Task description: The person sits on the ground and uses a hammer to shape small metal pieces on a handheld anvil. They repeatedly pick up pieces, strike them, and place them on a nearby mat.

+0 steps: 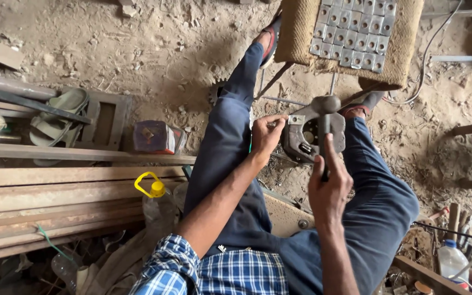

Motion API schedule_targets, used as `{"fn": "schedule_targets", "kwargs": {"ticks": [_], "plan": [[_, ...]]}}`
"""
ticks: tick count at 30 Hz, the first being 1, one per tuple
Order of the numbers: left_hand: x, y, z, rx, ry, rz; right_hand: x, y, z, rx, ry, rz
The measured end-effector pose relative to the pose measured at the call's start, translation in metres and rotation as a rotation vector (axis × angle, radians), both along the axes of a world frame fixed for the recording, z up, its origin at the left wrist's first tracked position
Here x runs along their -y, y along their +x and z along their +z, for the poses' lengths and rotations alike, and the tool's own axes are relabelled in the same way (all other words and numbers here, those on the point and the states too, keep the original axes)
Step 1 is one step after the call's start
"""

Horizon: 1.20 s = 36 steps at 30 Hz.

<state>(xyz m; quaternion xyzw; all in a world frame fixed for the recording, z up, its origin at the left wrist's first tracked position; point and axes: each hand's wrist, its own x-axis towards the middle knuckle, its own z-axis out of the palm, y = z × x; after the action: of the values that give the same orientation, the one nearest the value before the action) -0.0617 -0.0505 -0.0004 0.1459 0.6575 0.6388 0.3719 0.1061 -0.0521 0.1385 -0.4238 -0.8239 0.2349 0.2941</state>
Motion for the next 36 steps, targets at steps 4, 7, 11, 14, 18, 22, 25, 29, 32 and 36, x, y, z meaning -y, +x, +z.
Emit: {"fn": "schedule_targets", "kwargs": {"ticks": [4, 7, 11, 14, 18, 22, 25, 29, 32, 36], "plan": [[-0.004, 0.003, -0.006, -0.077, 0.121, 0.038, -0.008, -0.003, -0.01, 0.178, -0.118, 0.046], [-0.005, 0.001, -0.017, -0.017, 0.067, -0.004, -0.012, -0.003, -0.012, 0.227, -0.242, -0.012], [-0.012, 0.001, -0.03, -0.079, 0.223, 0.006, -0.014, 0.002, -0.012, 0.148, -0.171, 0.056], [-0.013, 0.003, -0.033, -0.205, 0.197, 0.006, -0.01, 0.009, -0.016, 0.121, -0.207, 0.025], [-0.008, 0.005, -0.027, -0.173, 0.083, -0.092, 0.002, 0.024, -0.021, 0.104, -0.217, -0.064], [-0.013, 0.009, -0.021, -0.406, 0.146, -0.044, 0.011, 0.036, -0.028, 0.125, -0.174, -0.053], [-0.017, 0.013, -0.02, -0.689, 0.212, 0.04, 0.013, 0.041, -0.032, 0.148, -0.16, -0.033], [-0.016, 0.017, -0.02, -0.522, 0.128, -0.048, 0.011, 0.046, -0.034, 0.173, -0.2, -0.046], [-0.015, 0.019, -0.021, -0.56, 0.126, -0.077, 0.01, 0.048, -0.034, 0.19, -0.219, -0.053], [-0.018, 0.02, -0.024, -0.663, 0.111, -0.064, 0.009, 0.049, -0.033, 0.16, -0.264, -0.052]]}}
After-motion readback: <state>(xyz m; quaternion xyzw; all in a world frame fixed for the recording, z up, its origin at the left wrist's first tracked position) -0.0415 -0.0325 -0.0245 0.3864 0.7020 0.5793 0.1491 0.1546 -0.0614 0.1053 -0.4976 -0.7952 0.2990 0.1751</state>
